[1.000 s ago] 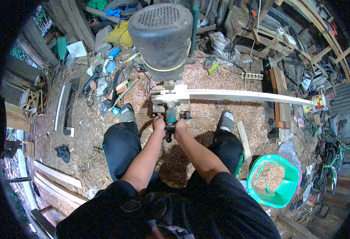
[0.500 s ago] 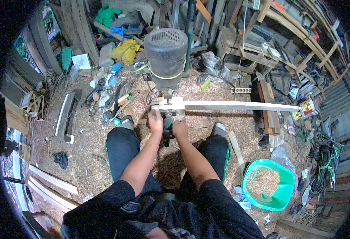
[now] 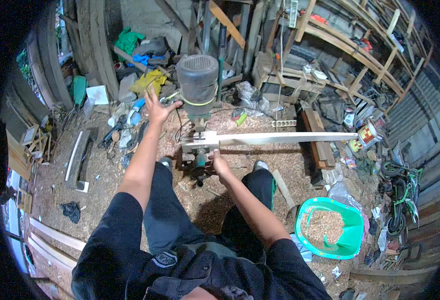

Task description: Shaping a long piece of wood using a wood lathe and a hand-held cutting tool.

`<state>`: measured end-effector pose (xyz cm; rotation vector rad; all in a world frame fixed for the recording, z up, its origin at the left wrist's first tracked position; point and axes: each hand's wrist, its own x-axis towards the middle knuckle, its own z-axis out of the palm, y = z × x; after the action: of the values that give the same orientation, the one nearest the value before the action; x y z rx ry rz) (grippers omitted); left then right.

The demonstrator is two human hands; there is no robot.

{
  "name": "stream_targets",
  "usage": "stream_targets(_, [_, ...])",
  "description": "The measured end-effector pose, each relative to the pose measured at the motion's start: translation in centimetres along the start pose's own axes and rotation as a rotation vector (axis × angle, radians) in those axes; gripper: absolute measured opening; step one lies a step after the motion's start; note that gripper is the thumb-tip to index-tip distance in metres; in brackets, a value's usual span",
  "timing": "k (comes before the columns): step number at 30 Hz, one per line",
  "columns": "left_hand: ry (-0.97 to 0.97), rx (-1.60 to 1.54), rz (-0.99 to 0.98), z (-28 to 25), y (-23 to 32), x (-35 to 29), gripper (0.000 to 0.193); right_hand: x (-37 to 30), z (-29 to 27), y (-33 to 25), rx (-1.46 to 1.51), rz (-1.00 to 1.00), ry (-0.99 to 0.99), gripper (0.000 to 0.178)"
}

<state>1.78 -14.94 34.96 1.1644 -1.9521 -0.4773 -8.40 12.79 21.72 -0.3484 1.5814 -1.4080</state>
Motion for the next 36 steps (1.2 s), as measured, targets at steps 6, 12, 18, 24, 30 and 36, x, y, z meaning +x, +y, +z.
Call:
stream_targets(6, [0.304, -0.604, -0.156, 3.9, -1.9, -3.2, 0.079, -0.3, -3.8, -7.3, -0.175, 0.037, -0.019, 0.038])
stream_targets(12, [-1.01, -0.655, -0.285, 2.4, 4.4, -9.9, 0.039, 11.6, -5.3, -18.5, -0.131, -0.512, 0.196, 0.03])
stream_targets(18, [-1.372, 0.283, 0.611, 4.8, -0.2, -10.6, 0.059, 19.5, 0.4, -34.1, 0.066, -0.802, 0.317, 0.053])
stream_targets(24, [-1.498, 0.431, 0.489, 4.3, 1.2, -9.7, 0.05, 21.4, -2.2, -39.2, 0.215, -0.697, -0.088, 0.073])
stream_targets(30, [-1.391, 0.41, 0.316, 3.9, -0.7, -9.6, 0.064, 13.2, 2.7, -34.3, 0.436, -0.826, -0.085, 0.067])
stream_targets(36, [-1.55, 0.484, 0.36, 4.2, 2.7, -13.5, 0.065, 12.6, 0.9, -34.8, 0.293, -0.724, 0.042, 0.07])
